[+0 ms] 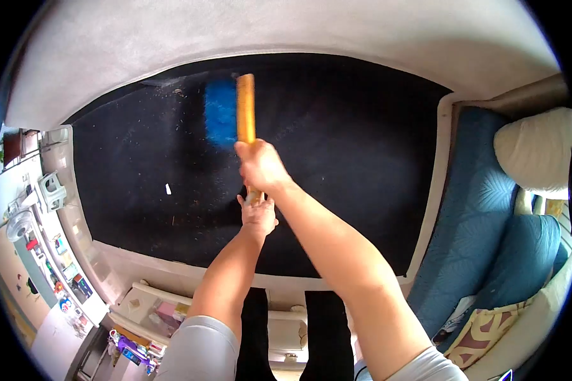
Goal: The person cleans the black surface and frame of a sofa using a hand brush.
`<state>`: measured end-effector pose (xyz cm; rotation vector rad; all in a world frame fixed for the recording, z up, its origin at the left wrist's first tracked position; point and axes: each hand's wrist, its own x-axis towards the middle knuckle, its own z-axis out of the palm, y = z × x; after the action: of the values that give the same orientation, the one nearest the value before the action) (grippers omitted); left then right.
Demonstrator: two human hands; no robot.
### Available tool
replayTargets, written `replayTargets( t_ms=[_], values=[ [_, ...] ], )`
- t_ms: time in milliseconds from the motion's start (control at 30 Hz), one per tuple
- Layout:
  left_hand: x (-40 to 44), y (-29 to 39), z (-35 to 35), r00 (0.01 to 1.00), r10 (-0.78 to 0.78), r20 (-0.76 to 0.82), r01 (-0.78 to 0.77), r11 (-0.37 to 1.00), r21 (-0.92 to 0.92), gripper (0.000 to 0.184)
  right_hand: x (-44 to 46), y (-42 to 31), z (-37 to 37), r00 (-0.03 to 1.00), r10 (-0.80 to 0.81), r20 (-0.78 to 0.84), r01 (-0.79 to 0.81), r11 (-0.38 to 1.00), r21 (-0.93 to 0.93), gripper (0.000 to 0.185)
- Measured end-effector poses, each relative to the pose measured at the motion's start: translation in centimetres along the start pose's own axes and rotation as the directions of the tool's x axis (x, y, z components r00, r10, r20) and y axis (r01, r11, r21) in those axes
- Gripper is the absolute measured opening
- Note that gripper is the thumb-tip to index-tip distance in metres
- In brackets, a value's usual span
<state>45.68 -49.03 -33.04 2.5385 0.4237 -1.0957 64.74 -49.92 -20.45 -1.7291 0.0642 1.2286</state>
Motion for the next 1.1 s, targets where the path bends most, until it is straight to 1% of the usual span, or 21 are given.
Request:
replayTargets(
  t_ms=[33,67,133,200,300,333,400,433,467,567,600,667,733,800,833,900,933,967,1000,1067,1100],
  values=[
    [-2.2,3.4,-7.3,0.980,-0.080,0.185,0.056,0.989,0.135,0.103,-2.1,0.3,-1.8,0.997,0.001,-0.076,0.009,0.990,0.138,0.041],
    [-2.5,3.9,-8.3,0.976,-0.108,0.187,0.078,0.984,0.158,0.105,-1.8,3.6,-3.1,0.980,-0.064,-0.191,0.092,0.985,0.144,0.040],
    [-2.6,3.8,-8.5,0.979,-0.105,0.176,0.078,0.986,0.150,0.108,-4.7,6.8,-7.4,0.934,0.085,-0.347,0.035,0.945,0.326,0.036],
    [-2.1,4.1,-8.7,0.965,-0.127,0.230,0.081,0.977,0.198,0.110,-6.6,12.4,-11.9,0.802,0.156,-0.576,0.100,0.916,0.387,0.029],
    [-2.1,4.2,-9.1,0.958,-0.138,0.251,0.094,0.979,0.180,0.111,-8.7,19.7,-17.0,0.669,0.239,-0.704,0.108,0.905,0.410,0.024],
    [-2.0,4.2,-8.9,0.961,-0.136,0.242,0.096,0.981,0.169,0.111,-9.7,19.9,-17.3,0.678,0.260,-0.688,0.102,0.893,0.438,0.024],
    [-1.9,3.9,-8.5,0.966,-0.130,0.224,0.096,0.983,0.154,0.109,-8.9,21.7,-16.5,0.668,0.313,-0.675,-0.021,0.915,0.404,0.024],
    [-1.8,3.8,-8.1,0.970,-0.125,0.209,0.092,0.983,0.161,0.110,-8.4,21.4,-15.1,0.661,0.290,-0.693,0.019,0.916,0.401,0.024],
    [-1.7,3.6,-7.6,0.976,-0.114,0.187,0.085,0.984,0.157,0.110,-7.5,20.9,-13.5,0.622,0.341,-0.705,0.005,0.898,0.439,0.024],
    [-2.0,3.4,-7.9,0.980,-0.082,0.180,0.060,0.990,0.124,0.114,-6.0,18.2,-7.0,0.699,0.285,-0.656,-0.029,0.928,0.371,0.028],
    [-2.2,3.4,-8.0,0.982,-0.081,0.168,0.054,0.986,0.157,0.105,-5.7,17.2,-4.8,0.743,0.268,-0.614,-0.068,0.942,0.329,0.030],
    [-2.8,3.2,-8.0,0.988,-0.050,0.147,0.017,0.976,0.216,0.103,-3.9,16.9,0.0,0.804,0.101,-0.587,-0.090,0.995,0.048,0.036],
    [-2.8,2.1,-6.7,0.994,-0.004,0.112,-0.027,0.961,0.274,0.103,-3.3,14.2,3.8,0.894,-0.013,-0.448,-0.003,0.999,-0.035,0.034],
    [-3.7,1.2,-5.2,0.999,0.052,-0.008,-0.048,0.961,0.272,0.099,-5.9,8.3,4.4,0.919,0.024,-0.393,0.009,0.997,0.082,0.034],
    [-5.2,1.6,-6.9,0.998,0.061,-0.025,-0.057,0.990,0.127,0.095,-6.3,8.5,4.1,0.944,-0.044,-0.326,0.055,0.998,0.026,0.035],
    [-7.0,1.4,-8.2,0.989,0.145,-0.024,-0.139,0.977,0.160,0.091,-8.3,9.7,2.7,0.960,-0.125,-0.249,0.107,0.991,-0.085,0.032],
    [-8.0,1.1,-8.3,0.983,0.181,-0.018,-0.175,0.969,0.174,0.089,-10.1,9.9,1.9,0.949,-0.067,-0.309,0.064,0.998,-0.021,0.030],
    [-9.1,0.1,-6.5,0.943,0.268,-0.198,-0.240,0.959,0.151,0.083,-11.6,10.5,0.7,0.905,-0.003,-0.425,0.059,0.991,0.119,0.026],
    [-10.5,-0.7,-5.0,0.907,0.328,-0.264,-0.300,0.943,0.144,0.080,-13.2,11.5,-0.9,0.846,0.080,-0.527,0.070,0.963,0.259,0.023],
    [-14.3,-2.1,-2.8,0.887,0.409,-0.216,-0.388,0.912,0.135,0.079,-14.1,17.2,-4.9,0.715,0.162,-0.680,0.086,0.945,0.315,0.021],
    [-16.6,-3.2,-1.6,0.885,0.428,-0.184,-0.421,0.904,0.080,0.079,-14.2,19.8,-6.6,0.685,0.240,-0.688,0.094,0.907,0.410,0.021]
  ],
)
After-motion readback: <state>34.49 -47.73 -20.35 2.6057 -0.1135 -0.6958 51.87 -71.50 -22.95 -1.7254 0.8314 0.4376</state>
